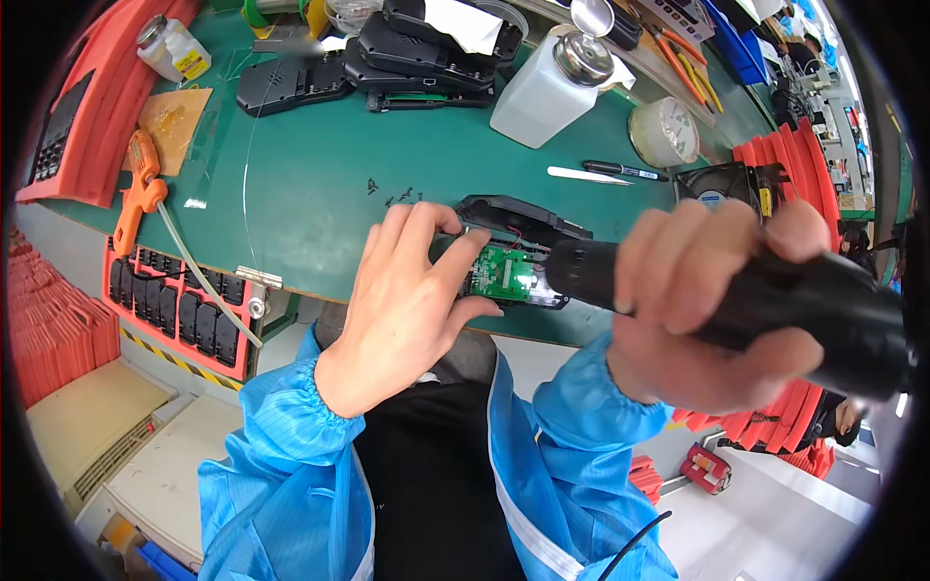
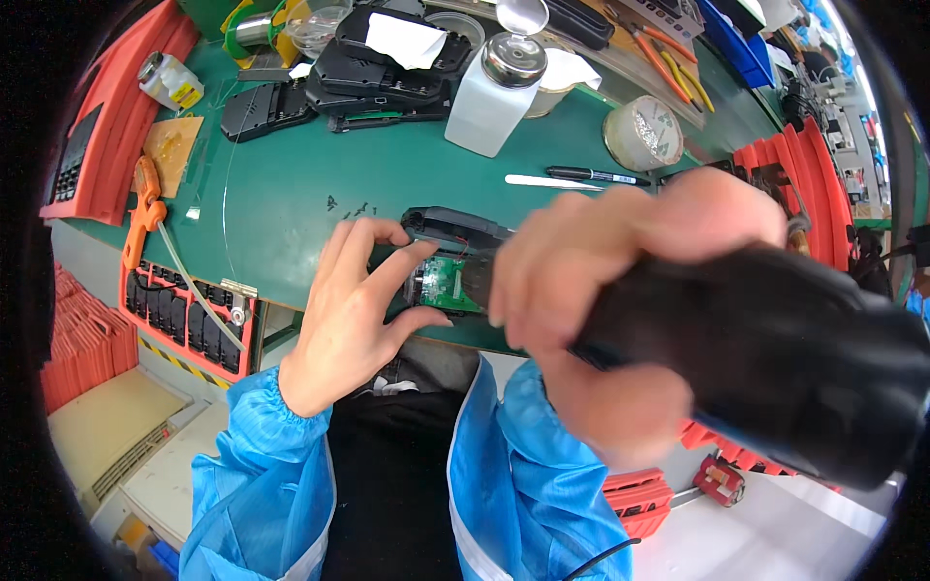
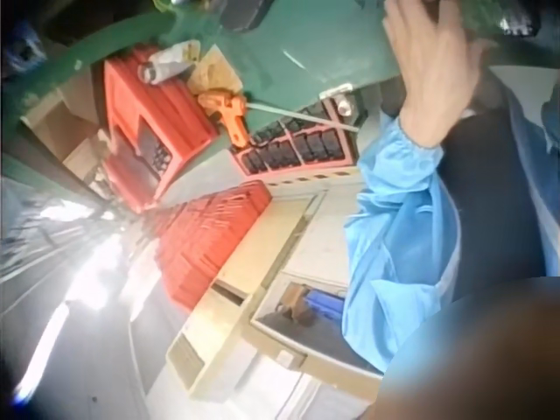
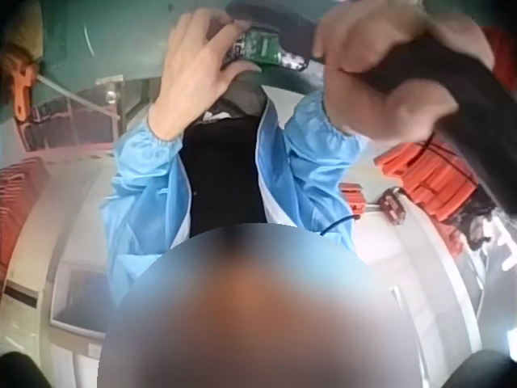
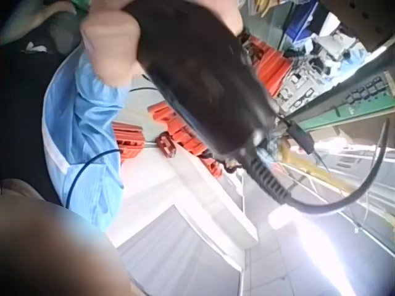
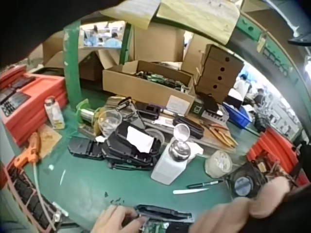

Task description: Assemble a handheld electronic device by installing internal components and securing the outer casing with an electric screwdriver.

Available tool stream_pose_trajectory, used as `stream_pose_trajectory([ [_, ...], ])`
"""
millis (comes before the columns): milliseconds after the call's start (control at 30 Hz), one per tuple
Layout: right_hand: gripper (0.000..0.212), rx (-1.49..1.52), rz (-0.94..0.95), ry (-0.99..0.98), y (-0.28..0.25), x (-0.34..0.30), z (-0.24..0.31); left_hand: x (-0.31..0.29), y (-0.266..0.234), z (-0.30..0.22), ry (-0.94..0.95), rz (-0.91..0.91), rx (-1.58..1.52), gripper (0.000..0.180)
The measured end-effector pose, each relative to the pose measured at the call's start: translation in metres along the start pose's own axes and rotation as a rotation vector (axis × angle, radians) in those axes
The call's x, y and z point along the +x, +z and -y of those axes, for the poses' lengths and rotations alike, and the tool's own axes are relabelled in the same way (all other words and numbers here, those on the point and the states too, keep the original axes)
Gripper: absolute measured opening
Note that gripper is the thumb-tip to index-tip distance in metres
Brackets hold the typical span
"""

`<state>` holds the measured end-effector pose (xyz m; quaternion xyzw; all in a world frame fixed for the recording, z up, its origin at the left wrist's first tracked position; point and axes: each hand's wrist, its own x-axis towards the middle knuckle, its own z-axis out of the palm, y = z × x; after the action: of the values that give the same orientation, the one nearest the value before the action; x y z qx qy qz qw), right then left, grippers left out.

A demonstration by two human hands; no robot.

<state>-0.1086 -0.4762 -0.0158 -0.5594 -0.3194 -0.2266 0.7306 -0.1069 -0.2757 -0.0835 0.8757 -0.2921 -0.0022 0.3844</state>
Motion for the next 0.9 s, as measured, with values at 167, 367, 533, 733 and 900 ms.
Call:
stream_pose_trajectory([
  [167,0.049,-0.153,-0.305,0.269,0.027,-0.005,-0.013,0.001,-0.001,0.002,0.024,-0.007,0.013,0.062],
  [367,0.041,-0.145,-0.275,0.2,0.032,-0.008,-0.025,0.0,0.0,0.002,0.034,-0.027,0.024,0.063],
  [533,0.041,-0.186,-0.28,0.227,0.032,-0.008,-0.027,0.0,0.0,0.002,0.029,-0.027,0.017,0.063],
  [733,0.041,-0.279,-0.317,0.248,0.039,-0.007,-0.028,-0.001,0.0,0.003,0.046,-0.028,0.018,0.059],
  [900,0.038,-0.329,-0.247,0.18,0.049,-0.014,-0.034,0.0,0.001,0.008,0.081,-0.021,0.022,0.057],
])
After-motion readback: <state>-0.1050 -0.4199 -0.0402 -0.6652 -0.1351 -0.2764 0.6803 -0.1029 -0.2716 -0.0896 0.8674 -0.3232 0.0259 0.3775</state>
